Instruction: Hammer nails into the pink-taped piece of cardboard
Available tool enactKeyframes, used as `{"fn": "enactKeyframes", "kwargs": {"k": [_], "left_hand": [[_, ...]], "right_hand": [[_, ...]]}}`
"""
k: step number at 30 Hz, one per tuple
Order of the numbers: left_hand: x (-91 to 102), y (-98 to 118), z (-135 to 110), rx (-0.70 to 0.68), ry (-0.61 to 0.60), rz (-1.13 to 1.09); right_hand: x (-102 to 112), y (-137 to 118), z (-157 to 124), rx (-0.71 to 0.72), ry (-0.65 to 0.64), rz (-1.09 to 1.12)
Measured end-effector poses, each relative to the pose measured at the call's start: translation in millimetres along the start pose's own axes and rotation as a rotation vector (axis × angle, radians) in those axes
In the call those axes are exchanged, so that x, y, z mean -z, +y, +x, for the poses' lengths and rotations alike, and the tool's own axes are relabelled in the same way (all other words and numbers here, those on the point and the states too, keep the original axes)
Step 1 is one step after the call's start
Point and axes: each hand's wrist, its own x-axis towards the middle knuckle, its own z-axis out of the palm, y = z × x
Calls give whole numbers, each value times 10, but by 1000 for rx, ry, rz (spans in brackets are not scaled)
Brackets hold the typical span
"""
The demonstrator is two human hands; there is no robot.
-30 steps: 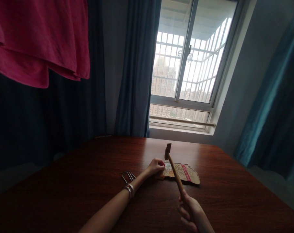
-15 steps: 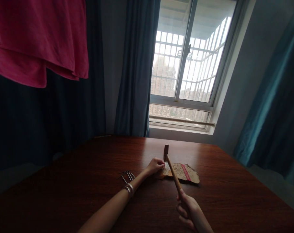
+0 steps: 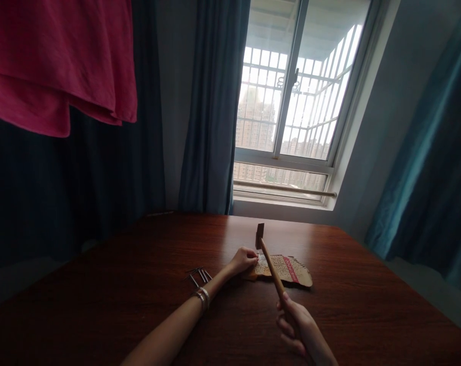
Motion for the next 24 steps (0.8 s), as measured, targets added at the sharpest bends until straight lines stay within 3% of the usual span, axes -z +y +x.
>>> {"fn": "enactKeyframes", "kwargs": {"k": [24], "left_hand": [[16, 65, -30, 31, -7, 23]], "right_hand": [[27, 7, 37, 17, 56, -33]]}}
